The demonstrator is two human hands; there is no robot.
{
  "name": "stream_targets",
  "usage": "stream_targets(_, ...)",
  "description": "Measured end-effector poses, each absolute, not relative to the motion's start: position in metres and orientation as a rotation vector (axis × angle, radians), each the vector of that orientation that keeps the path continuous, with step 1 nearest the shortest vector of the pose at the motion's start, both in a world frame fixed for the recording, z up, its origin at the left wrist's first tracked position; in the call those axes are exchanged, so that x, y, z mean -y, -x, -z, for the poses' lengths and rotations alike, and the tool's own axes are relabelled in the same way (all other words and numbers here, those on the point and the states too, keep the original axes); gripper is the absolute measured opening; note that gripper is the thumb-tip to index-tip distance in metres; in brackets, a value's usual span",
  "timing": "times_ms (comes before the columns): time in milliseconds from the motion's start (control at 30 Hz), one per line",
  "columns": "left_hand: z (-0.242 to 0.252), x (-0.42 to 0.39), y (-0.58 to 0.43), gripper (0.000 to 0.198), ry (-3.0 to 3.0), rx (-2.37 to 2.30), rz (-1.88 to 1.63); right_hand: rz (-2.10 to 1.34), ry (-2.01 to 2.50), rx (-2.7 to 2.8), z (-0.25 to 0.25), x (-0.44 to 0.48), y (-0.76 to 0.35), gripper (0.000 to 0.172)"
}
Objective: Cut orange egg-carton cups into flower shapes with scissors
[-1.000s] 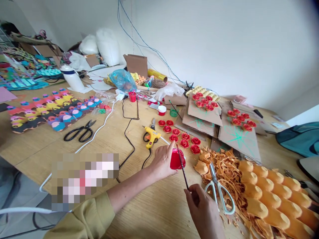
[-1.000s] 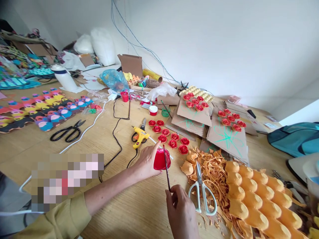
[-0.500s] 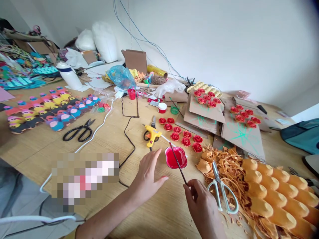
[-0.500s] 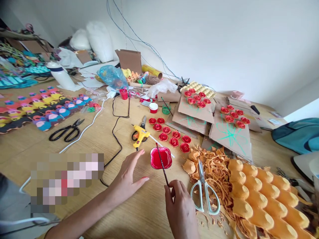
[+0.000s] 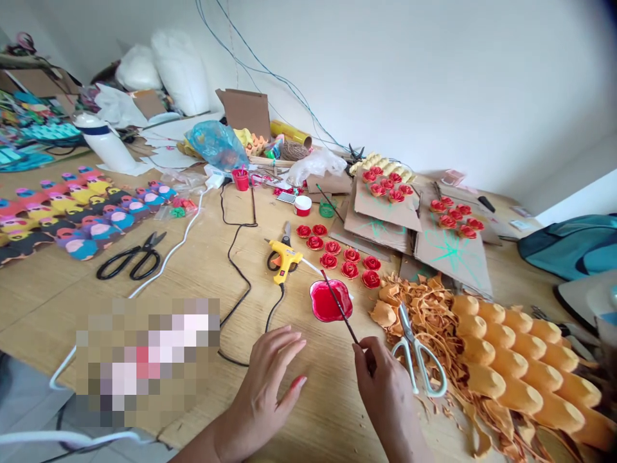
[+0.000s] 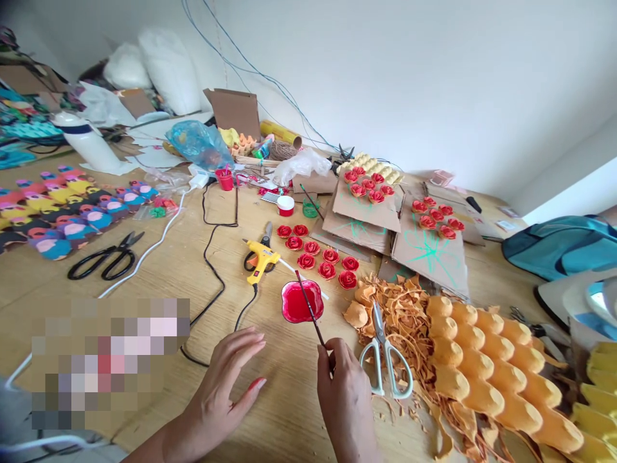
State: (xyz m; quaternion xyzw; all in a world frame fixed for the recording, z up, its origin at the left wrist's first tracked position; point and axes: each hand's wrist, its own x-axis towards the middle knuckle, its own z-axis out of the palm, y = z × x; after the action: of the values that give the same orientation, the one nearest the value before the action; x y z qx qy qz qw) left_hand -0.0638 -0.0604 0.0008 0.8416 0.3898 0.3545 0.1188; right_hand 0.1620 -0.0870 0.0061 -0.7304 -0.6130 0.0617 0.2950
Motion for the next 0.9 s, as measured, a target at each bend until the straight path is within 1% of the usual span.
stream_targets(200,0.008,0.062,0.07,0.048,-2.5,-1.093,-1.06,-0.095,2.001,1.658,-0.004,0.088,-0.161,0.04)
stream_targets(633,0.017,0.058,0.07,0.05,-2.445,-1.066,-1.048,-0.084,2.036,1.675,-0.007,0.085,-0.157,0.032)
stream_targets(900,0.014,0.058,0.07,0.048,-2.447,-1.073,-1.045,-0.116,2.046,1.657,-0.007,0.087,-0.158,0.032)
